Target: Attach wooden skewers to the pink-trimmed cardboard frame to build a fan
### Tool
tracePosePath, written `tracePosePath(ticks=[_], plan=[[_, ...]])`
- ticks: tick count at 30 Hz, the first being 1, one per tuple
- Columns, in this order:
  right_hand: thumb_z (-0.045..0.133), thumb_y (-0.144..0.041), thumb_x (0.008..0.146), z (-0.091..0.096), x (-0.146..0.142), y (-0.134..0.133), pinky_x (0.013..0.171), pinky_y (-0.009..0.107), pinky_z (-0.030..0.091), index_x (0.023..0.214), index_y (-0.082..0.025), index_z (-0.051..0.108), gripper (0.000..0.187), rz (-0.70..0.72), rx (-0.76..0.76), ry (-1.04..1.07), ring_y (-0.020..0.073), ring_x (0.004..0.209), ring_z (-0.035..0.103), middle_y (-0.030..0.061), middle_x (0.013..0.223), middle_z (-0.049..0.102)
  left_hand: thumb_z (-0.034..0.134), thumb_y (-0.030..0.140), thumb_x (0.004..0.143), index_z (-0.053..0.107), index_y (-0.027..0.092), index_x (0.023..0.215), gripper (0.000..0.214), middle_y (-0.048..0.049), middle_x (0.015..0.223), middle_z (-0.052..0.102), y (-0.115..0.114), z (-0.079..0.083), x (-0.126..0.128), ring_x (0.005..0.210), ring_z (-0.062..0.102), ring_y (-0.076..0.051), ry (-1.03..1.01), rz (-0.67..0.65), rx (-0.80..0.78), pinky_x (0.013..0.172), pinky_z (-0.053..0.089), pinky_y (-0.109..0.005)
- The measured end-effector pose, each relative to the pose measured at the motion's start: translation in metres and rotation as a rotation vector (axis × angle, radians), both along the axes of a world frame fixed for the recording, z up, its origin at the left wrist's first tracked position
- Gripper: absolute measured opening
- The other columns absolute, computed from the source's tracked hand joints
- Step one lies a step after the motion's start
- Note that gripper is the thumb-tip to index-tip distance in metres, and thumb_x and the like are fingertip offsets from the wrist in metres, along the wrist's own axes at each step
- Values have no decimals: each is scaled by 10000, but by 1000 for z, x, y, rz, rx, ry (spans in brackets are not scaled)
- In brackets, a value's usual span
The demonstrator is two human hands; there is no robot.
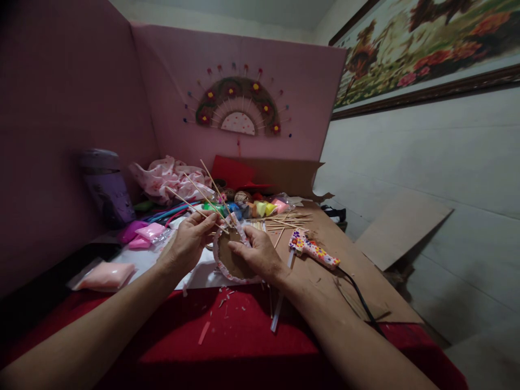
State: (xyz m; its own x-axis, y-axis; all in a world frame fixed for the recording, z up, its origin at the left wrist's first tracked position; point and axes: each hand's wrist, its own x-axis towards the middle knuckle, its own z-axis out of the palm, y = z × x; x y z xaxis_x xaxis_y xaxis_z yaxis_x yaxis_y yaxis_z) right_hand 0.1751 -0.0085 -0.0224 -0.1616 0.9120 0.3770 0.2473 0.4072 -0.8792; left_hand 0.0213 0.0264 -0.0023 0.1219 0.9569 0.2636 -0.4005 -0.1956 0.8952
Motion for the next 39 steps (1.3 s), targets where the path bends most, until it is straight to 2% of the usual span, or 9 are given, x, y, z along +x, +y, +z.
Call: tracePosePath(ticks=[11,18,31,39], plan=[[601,-318,726,2,-1,-1,641,289,443,848,-146,593,210,-18,4,-22,175,741,549,47,837,633,719,320,626,612,135,774,260,-1,689,611,0,-1,0,559,551,-78,-9,2,1,487,436,-174],[587,-314,736,1,0,-1,646,291,441,916,-151,604,243,-13,8,-31,173,743,548,45,844,633,716,319,628,608,132,768,258,0,680,608,0,0,0,555,549,-79,-6,-6,1,491,444,-181],[595,-303,740,0,0,0,663,308,451,920,-150,608,237,-18,27,-46,179,760,552,56,861,639,709,299,637,603,130,782,246,1,689,612,1,-2,0,559,557,-77,-17,-12,-8,477,435,-164],[599,-315,740,1,1,0,632,279,435,954,-157,616,267,-20,23,-48,163,722,539,36,816,624,709,299,633,599,131,777,248,3,681,609,-1,0,1,544,548,-70,-8,2,-22,468,428,-159]])
